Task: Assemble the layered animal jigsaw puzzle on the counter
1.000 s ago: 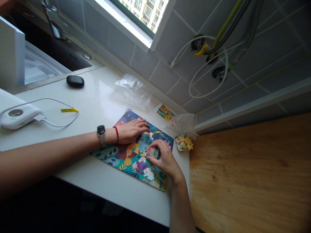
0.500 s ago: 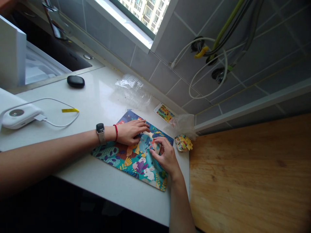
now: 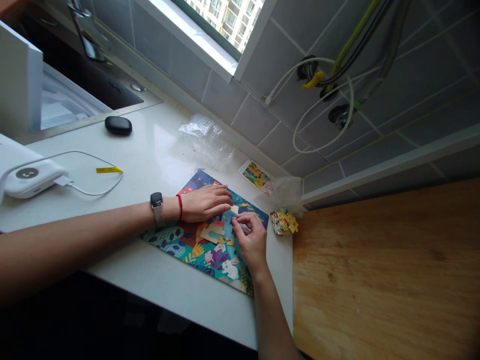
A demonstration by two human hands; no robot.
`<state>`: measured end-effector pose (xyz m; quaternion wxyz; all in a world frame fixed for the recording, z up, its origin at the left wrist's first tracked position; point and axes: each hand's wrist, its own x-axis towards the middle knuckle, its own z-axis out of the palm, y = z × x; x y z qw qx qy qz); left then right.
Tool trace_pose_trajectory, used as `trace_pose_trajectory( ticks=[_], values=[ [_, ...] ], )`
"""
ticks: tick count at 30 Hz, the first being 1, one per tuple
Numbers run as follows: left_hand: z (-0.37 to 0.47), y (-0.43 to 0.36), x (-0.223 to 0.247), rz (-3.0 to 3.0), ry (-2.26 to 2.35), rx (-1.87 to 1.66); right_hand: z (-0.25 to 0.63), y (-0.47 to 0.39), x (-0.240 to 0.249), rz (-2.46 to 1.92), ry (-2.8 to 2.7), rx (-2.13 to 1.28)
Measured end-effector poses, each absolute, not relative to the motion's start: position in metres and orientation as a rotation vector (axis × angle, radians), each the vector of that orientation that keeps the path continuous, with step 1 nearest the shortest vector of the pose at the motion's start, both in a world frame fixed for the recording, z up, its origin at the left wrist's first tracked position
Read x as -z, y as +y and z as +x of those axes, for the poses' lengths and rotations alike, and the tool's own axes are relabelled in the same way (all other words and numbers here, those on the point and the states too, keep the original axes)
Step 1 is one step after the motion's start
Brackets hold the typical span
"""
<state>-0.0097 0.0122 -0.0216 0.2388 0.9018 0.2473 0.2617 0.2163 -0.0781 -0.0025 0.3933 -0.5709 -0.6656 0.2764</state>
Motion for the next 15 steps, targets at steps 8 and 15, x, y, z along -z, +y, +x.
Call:
trace_pose_trajectory(
  ticks=[8,15],
  values=[
    [-0.019,0.018,0.025,2.53,0.67,-0.582,0.231,-0.075,-0.008,-1.385,-2.113,-0.57],
    [-0.021,0.026,0.02,2.517,0.751,-0.734,0.231,-0.077,-0.006,-1.34,-2.326,-0.681]
  ],
)
